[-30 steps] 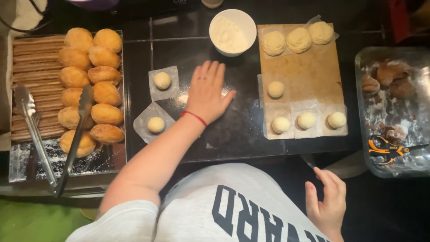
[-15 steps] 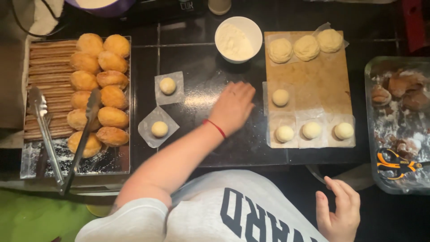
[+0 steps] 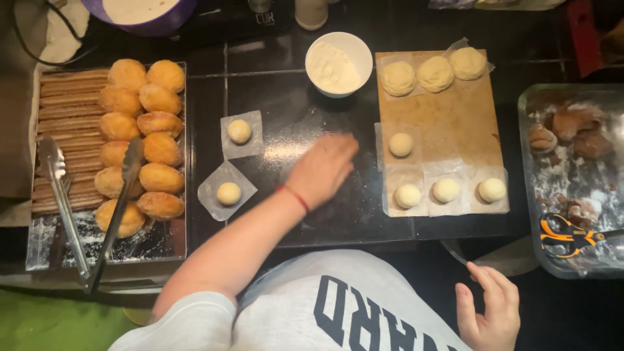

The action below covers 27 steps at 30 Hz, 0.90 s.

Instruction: Preparing and arranging dough balls on parchment paper for baking

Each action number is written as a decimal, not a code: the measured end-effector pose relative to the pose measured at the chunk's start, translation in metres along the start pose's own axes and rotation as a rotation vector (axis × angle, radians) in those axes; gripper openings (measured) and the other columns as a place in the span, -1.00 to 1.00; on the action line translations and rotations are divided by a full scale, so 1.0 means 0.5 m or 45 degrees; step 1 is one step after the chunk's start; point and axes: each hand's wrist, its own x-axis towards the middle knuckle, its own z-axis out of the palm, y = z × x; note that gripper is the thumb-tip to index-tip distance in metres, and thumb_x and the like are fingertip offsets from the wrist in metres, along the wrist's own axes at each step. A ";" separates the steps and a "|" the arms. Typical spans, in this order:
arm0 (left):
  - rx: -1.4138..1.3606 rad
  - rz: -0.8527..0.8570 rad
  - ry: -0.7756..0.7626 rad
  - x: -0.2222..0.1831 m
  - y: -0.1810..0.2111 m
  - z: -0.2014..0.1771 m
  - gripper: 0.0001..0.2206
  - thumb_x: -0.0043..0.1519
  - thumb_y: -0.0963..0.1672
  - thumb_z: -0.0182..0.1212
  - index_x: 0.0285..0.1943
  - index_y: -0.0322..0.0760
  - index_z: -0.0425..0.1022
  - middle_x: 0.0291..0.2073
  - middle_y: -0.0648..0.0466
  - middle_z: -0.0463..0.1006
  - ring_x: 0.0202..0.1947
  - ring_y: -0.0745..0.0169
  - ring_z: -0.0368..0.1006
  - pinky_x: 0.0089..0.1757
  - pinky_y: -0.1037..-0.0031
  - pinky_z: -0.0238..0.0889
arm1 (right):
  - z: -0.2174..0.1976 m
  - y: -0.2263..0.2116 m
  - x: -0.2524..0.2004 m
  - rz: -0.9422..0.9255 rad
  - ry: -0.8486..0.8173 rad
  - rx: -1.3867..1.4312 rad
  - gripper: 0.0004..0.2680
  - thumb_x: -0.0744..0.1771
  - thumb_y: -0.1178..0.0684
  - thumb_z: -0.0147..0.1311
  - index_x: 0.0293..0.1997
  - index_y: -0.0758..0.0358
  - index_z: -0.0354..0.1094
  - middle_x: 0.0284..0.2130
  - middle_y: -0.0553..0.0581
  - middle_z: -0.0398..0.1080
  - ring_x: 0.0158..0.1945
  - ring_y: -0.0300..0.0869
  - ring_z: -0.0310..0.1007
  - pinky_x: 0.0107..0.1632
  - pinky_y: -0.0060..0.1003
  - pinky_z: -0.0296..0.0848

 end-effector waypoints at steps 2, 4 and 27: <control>0.056 0.023 0.043 0.031 -0.052 -0.002 -0.55 0.31 -0.10 0.28 0.36 -0.45 0.52 0.28 -0.32 0.54 0.29 -0.34 0.45 0.30 -0.07 0.25 | -0.006 -0.016 0.006 0.017 -0.003 -0.040 -0.72 0.42 0.11 0.21 0.28 0.37 0.51 0.16 0.32 0.47 0.22 0.04 0.49 0.35 -0.13 0.47; 0.193 -0.209 0.067 0.035 -0.079 -0.037 -0.39 0.23 0.05 0.28 0.31 -0.52 0.51 0.28 -0.40 0.54 0.30 -0.41 0.44 0.31 -0.03 0.24 | -0.018 -0.035 0.017 0.020 0.023 0.015 -0.74 0.42 0.15 0.20 0.27 0.39 0.48 0.13 0.37 0.46 0.17 0.05 0.49 0.33 -0.12 0.48; 0.069 -0.136 -0.170 -0.099 0.105 -0.107 -0.59 0.35 -0.10 0.13 0.33 -0.46 0.45 0.21 -0.26 0.53 0.23 -0.31 0.42 0.26 0.01 0.24 | -0.012 -0.049 -0.015 0.215 -0.028 0.017 -0.70 0.37 -0.03 0.21 0.24 0.16 0.52 0.13 0.19 0.48 0.15 -0.05 0.58 0.25 -0.20 0.52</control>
